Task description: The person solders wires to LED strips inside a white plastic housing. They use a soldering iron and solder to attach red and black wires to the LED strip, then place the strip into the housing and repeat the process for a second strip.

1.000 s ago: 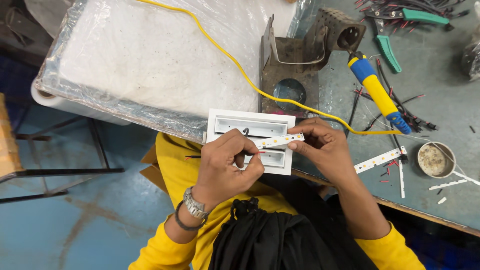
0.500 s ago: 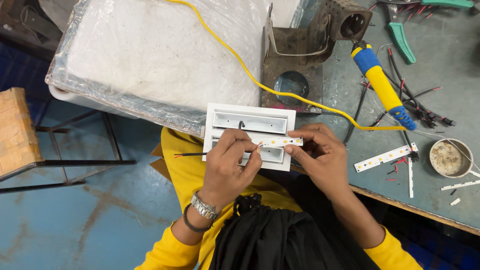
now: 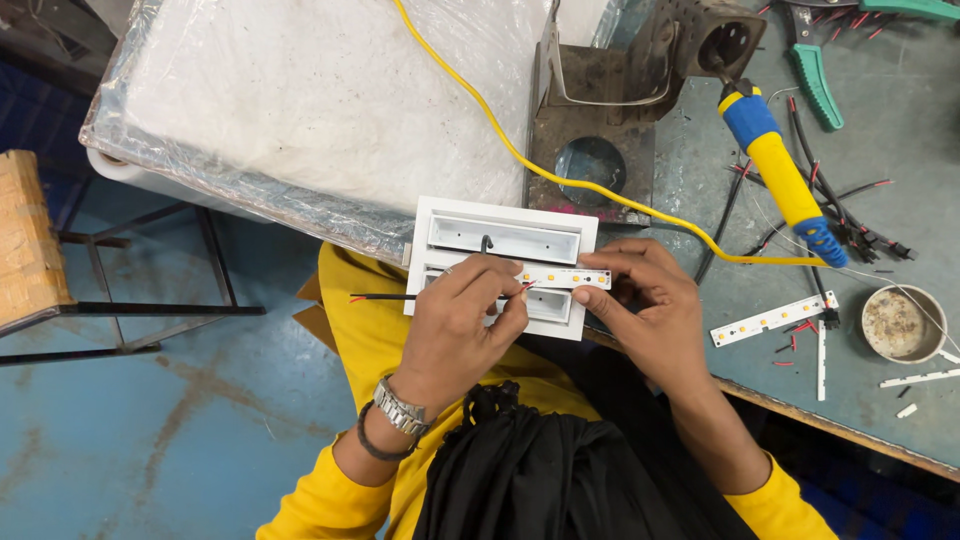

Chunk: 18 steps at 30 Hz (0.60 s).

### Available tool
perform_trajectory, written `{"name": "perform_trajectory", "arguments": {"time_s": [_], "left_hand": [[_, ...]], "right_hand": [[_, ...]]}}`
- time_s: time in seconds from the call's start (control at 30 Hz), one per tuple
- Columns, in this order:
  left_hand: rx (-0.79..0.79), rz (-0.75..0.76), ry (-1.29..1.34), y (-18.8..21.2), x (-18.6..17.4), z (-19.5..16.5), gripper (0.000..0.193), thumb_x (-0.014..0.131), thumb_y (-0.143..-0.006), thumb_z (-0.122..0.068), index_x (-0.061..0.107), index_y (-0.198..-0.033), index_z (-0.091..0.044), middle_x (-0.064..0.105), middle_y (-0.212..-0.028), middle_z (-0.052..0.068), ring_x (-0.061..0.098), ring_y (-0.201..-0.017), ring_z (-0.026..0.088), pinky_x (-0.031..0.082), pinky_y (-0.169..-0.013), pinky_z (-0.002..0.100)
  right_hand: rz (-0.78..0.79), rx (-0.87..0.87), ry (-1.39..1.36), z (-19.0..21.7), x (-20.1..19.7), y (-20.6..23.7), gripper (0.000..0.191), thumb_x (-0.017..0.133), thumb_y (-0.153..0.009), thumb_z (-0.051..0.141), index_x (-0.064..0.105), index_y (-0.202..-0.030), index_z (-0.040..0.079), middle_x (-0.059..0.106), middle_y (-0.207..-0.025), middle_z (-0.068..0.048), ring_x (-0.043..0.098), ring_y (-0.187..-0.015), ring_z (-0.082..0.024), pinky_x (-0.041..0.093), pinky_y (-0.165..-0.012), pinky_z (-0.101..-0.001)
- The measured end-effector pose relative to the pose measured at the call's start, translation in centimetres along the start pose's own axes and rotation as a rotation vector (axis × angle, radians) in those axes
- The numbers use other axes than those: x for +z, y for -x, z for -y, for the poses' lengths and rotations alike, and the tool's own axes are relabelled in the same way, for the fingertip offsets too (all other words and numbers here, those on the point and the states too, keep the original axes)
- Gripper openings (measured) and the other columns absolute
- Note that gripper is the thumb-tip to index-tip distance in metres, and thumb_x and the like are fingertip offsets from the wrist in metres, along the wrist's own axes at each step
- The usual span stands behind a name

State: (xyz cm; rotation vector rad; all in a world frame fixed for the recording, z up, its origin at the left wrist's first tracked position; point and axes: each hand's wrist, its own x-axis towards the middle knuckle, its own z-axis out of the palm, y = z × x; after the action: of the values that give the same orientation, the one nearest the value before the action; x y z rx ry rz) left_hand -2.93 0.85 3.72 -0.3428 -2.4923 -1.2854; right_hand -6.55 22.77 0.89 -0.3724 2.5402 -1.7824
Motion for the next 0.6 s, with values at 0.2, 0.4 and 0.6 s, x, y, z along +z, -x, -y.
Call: {"name": "perform_trajectory", "arguments": {"time_s": [0.2, 0.4, 0.6], "left_hand": [[-0.016, 0.008, 0.001, 0.0, -0.4, -0.3, 0.009, 0.073, -0.087, -0.004, 0.067, -0.093, -0.002, 0.071, -0.100, 0.008, 0.070, -0.079, 0.027, 0.056, -0.069, 0.035], [-0.001, -0.006, -0.003, -0.1, -0.4, -0.4, 0.010, 0.073, -0.086, -0.003, 0.066, -0.093, -0.002, 0.070, -0.098, 0.009, 0.070, -0.081, 0.028, 0.056, -0.070, 0.036], [-0.030, 0.012, 0.042, 0.1, -0.2, 0.0, 0.010, 0.073, -0.086, -0.002, 0.066, -0.092, -0.002, 0.071, -0.098, 0.008, 0.068, -0.072, 0.022, 0.055, -0.067, 0.033]], "right_hand": [[-0.022, 0.004, 0.003, 0.3, 0.2, 0.1, 0.031, 0.083, -0.084, 0.011, 0.076, -0.114, 0.006, 0.066, -0.115, -0.004, 0.060, -0.085, -0.006, 0.048, -0.069, -0.0188], [-0.047, 0.014, -0.013, 0.4, 0.5, 0.3, 0.029, 0.083, -0.086, 0.010, 0.076, -0.113, 0.004, 0.066, -0.115, -0.005, 0.060, -0.085, -0.006, 0.048, -0.070, -0.0194], [-0.106, -0.001, -0.045, 0.1, 1.3, 0.8, 0.032, 0.082, -0.088, 0.009, 0.074, -0.119, 0.003, 0.063, -0.119, -0.006, 0.062, -0.092, -0.007, 0.052, -0.074, -0.0200]]}}
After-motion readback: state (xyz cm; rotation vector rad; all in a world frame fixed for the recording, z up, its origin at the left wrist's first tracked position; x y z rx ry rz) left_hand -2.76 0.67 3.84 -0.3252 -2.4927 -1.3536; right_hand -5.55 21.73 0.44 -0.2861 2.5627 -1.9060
